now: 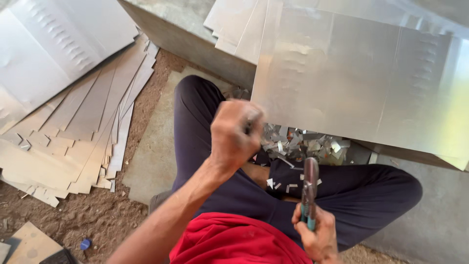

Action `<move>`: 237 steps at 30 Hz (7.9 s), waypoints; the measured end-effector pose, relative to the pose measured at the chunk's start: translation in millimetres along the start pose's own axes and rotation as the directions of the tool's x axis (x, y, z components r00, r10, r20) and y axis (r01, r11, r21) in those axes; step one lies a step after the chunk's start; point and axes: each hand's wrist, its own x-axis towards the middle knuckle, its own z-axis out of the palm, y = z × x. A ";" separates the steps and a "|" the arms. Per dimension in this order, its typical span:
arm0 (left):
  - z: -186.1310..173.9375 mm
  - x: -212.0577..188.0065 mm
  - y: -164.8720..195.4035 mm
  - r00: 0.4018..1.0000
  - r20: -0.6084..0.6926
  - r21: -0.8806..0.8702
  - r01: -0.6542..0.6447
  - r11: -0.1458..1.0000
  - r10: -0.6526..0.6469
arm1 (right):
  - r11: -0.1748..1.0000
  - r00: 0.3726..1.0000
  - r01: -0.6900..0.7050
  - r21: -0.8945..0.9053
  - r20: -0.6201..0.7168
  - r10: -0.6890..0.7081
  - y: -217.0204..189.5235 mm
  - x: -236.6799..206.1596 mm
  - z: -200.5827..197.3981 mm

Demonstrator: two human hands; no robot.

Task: The person cuts a series of rectangular notches into the edges of multiple thin metal sheets using handheld shears.

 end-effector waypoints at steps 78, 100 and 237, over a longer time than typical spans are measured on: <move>76.5 -32.2 -47.1 0.879 0.333 -0.664 0.476 0.577 -0.342 | 0.929 0.948 -0.084 -0.361 0.259 0.187 -25.0 67.8 -39.0; 191.3 -52.6 35.2 0.572 0.761 -0.426 0.796 0.430 -0.306 | 0.756 0.899 -0.347 0.555 -0.032 0.437 26.9 -26.4 -17.9; -280.5 -404.4 -131.5 0.128 -0.686 0.476 0.824 -0.309 -0.716 | 0.928 0.946 -0.271 0.256 0.248 0.208 124.1 0.9 -29.2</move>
